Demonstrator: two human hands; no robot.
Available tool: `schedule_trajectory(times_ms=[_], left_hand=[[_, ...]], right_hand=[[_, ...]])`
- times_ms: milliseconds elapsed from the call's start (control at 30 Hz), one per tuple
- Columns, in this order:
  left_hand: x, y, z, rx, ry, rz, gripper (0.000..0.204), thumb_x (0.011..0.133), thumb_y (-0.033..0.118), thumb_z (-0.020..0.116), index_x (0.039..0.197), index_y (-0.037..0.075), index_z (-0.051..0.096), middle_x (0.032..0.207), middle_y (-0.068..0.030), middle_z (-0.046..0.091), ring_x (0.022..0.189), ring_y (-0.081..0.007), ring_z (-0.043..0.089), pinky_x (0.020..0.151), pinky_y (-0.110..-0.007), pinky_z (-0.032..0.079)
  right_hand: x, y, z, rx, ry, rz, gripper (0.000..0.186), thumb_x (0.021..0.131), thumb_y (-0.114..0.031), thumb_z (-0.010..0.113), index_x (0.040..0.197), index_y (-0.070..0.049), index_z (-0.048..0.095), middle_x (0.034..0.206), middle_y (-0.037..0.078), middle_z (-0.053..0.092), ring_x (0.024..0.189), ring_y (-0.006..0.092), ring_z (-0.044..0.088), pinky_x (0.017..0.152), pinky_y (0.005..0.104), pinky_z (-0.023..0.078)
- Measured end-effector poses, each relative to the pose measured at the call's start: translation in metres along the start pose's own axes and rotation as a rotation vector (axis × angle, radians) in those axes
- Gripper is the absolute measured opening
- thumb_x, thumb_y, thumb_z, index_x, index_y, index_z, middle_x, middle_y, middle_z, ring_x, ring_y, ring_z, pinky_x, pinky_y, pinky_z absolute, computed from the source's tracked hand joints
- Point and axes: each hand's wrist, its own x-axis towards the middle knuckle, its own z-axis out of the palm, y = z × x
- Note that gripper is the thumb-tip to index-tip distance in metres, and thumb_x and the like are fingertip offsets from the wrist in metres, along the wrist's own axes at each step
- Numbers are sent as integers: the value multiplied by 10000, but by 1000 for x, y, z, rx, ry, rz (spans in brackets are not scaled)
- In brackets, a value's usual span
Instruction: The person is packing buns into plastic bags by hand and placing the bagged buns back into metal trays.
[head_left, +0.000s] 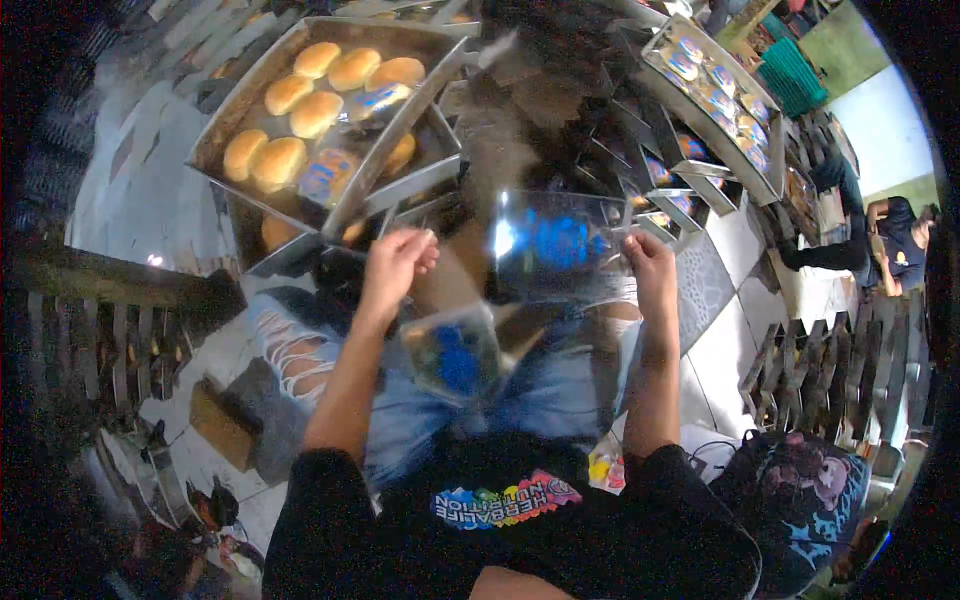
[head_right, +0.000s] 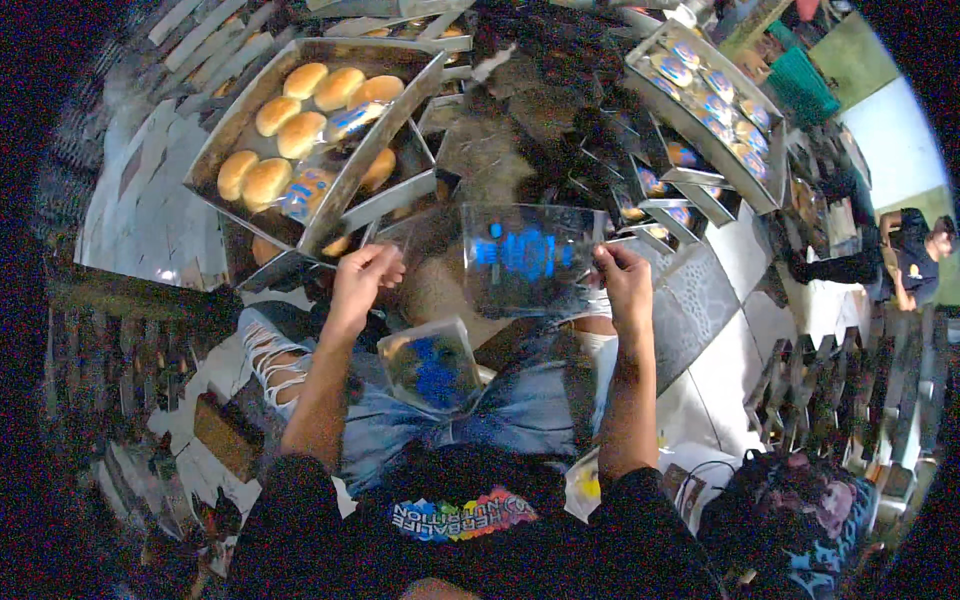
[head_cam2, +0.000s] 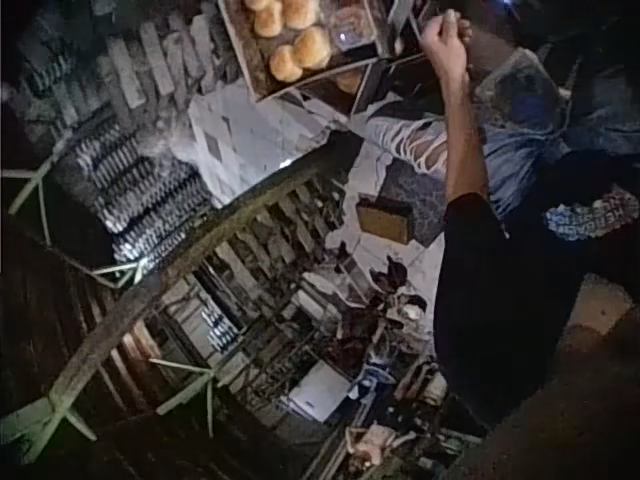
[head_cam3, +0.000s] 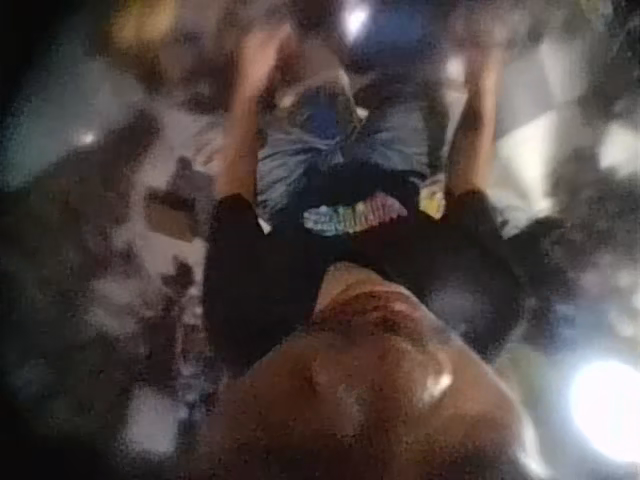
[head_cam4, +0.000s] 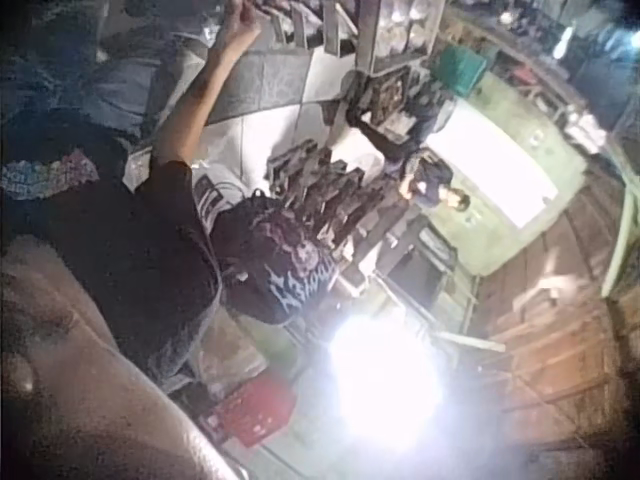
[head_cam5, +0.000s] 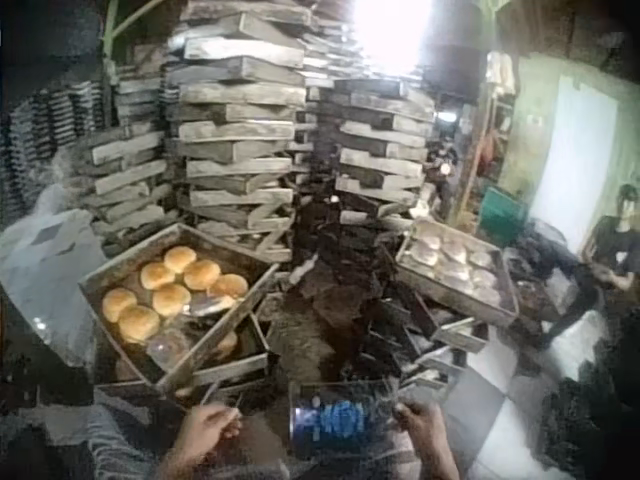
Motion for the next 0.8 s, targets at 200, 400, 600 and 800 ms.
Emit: schedule_trajectory(times_ms=[200,400,600,800], left_hand=[[1,-12,18,-88,-56,56,251,838,214,574,981,8,569,842,-58,619,770,-114,569,686,-234,449],[2,-2,50,-565,-423,-101,755,798,278,612,1350,63,145,1252,-147,411,1106,-232,459,935,-358,368],[-4,56,46,-482,-313,-16,321,816,298,602,976,21,594,859,-21,607,721,-90,538,651,-229,427],[-3,83,-2,-115,-81,61,199,801,201,630,813,2,629,703,16,586,633,-54,521,586,-205,421]], right_hand=[[10,-40,-1,25,-21,-175,228,855,-192,545,825,28,596,640,-30,506,568,40,409,502,193,319],[-13,-99,45,346,-371,-119,136,859,-162,536,791,-44,531,639,4,526,537,82,461,503,201,367],[-4,-82,40,350,-294,-98,76,875,-112,484,878,-44,519,725,6,529,643,88,494,593,216,399],[4,-99,93,168,-321,-150,140,830,-190,574,815,-55,541,672,-32,503,594,55,437,550,206,361]])
